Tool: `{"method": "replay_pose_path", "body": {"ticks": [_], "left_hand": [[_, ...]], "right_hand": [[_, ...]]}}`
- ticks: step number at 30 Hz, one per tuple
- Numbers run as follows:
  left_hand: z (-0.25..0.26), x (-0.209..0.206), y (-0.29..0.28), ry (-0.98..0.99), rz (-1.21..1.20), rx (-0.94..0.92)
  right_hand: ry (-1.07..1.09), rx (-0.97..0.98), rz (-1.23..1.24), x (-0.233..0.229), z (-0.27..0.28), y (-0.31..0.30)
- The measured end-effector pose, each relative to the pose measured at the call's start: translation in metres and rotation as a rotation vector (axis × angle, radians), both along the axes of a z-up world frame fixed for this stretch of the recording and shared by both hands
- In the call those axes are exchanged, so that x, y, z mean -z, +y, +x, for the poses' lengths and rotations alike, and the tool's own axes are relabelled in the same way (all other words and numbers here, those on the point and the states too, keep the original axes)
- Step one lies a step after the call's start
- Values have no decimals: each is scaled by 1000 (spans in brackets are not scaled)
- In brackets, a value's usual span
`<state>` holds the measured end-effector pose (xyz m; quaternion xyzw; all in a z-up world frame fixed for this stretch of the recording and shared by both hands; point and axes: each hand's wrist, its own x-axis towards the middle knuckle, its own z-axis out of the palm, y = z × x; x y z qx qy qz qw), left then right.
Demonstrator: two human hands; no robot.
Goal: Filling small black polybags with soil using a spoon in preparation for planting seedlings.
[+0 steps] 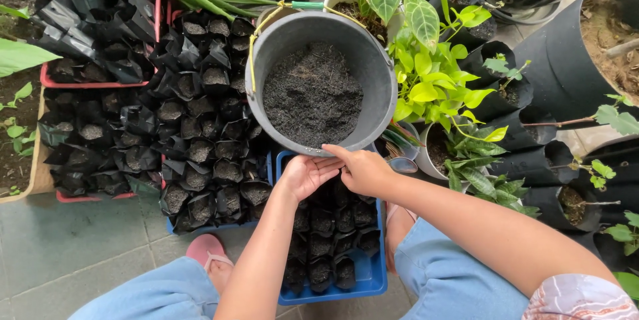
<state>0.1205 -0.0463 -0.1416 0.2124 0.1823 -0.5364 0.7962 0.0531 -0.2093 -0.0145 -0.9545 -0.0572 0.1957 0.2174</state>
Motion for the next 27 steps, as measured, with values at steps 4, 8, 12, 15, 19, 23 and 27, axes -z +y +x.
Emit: {"method": "replay_pose_path", "body": {"ticks": [4, 8, 12, 15, 19, 23, 27], "left_hand": [[1, 12, -2, 15, -8, -5], [2, 19, -3, 28, -23, -19], [2, 16, -4, 20, -18, -15], [2, 19, -4, 19, -20, -16], [3, 23, -5, 22, -10, -22], [5, 26, -4, 34, -3, -31], [5, 18, -4, 60, 9, -58]], "right_hand": [[17, -3, -5, -3, 1, 6], [68, -32, -72, -11, 4, 13], [91, -27, -107, -15, 4, 16], [88, -32, -111, -17, 5, 18], [26, -52, -124, -5, 2, 15], [-1, -81, -85, -4, -2, 16], [-34, -47, -7, -3, -1, 19]]}}
